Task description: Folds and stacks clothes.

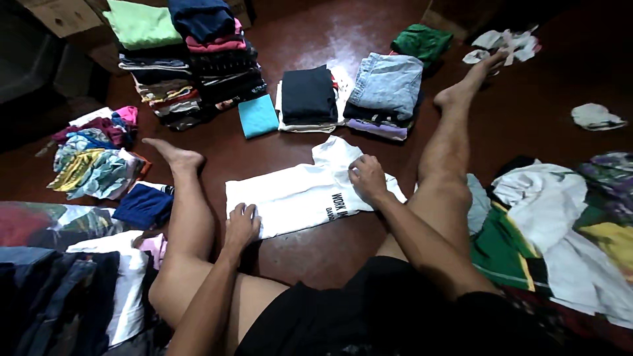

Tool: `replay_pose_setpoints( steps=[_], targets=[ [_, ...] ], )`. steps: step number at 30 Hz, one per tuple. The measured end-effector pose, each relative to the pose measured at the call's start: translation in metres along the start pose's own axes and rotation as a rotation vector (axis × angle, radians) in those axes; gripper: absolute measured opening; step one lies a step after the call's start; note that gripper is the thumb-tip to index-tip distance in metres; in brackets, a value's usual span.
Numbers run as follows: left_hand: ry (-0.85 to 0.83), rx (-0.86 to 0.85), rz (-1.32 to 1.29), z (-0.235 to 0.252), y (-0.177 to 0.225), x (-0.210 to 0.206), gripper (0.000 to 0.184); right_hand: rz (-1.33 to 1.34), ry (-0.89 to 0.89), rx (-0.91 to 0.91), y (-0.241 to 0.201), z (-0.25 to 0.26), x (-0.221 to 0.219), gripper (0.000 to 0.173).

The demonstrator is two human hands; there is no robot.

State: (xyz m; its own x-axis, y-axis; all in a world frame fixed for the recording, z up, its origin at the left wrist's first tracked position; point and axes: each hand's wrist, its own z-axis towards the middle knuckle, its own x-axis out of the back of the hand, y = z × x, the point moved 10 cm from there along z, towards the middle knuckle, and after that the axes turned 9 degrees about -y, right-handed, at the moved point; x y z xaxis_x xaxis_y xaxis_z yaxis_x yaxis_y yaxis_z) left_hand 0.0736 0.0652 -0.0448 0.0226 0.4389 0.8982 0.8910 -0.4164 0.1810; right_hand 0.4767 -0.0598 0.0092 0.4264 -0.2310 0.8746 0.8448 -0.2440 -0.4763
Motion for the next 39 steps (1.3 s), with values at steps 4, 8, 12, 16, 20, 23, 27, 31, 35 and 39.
replay_pose_setpoints(
  steps=[4, 8, 12, 16, 20, 23, 27, 31, 35, 39],
  targets=[
    [-0.112, 0.093, 0.049, 0.001, -0.013, -0.019, 0.074, -0.063, -0.334, -0.108, 0.029, -0.014, -0.024, 0.026],
    [-0.075, 0.185, 0.084, -0.003, -0.022, -0.011, 0.084, -0.083, -0.325, -0.355, 0.044, -0.017, -0.012, 0.060],
    [0.049, 0.033, 0.041, -0.002, -0.010, 0.000, 0.063, -0.014, -0.220, -0.062, 0.013, -0.008, -0.008, 0.039],
    [-0.141, 0.122, 0.036, 0.005, -0.019, -0.022, 0.075, -0.026, -0.410, -0.083, 0.028, -0.008, -0.048, 0.051],
    [0.021, 0.225, 0.004, -0.001, -0.035, -0.006, 0.091, -0.096, -0.208, -0.202, 0.030, -0.001, -0.035, 0.067],
    [0.184, 0.114, 0.034, -0.006, -0.017, 0.022, 0.056, -0.096, -0.128, -0.129, 0.002, -0.002, -0.018, 0.058],
    [0.029, 0.012, -0.035, -0.015, -0.005, 0.016, 0.028, -0.122, -0.470, -0.148, -0.001, -0.030, -0.037, 0.049],
    [-0.272, 0.165, -0.076, -0.020, -0.036, -0.013, 0.049, -0.166, -0.659, -0.276, 0.037, -0.042, -0.044, 0.060],
    [-0.373, 0.292, -0.128, -0.023, -0.044, -0.017, 0.061, -0.184, -0.749, -0.329, 0.053, -0.035, -0.035, 0.046],
    [-0.044, 0.187, 0.040, -0.020, -0.026, 0.017, 0.050, -0.069, -0.532, -0.333, 0.048, -0.029, -0.012, 0.033]
  ],
)
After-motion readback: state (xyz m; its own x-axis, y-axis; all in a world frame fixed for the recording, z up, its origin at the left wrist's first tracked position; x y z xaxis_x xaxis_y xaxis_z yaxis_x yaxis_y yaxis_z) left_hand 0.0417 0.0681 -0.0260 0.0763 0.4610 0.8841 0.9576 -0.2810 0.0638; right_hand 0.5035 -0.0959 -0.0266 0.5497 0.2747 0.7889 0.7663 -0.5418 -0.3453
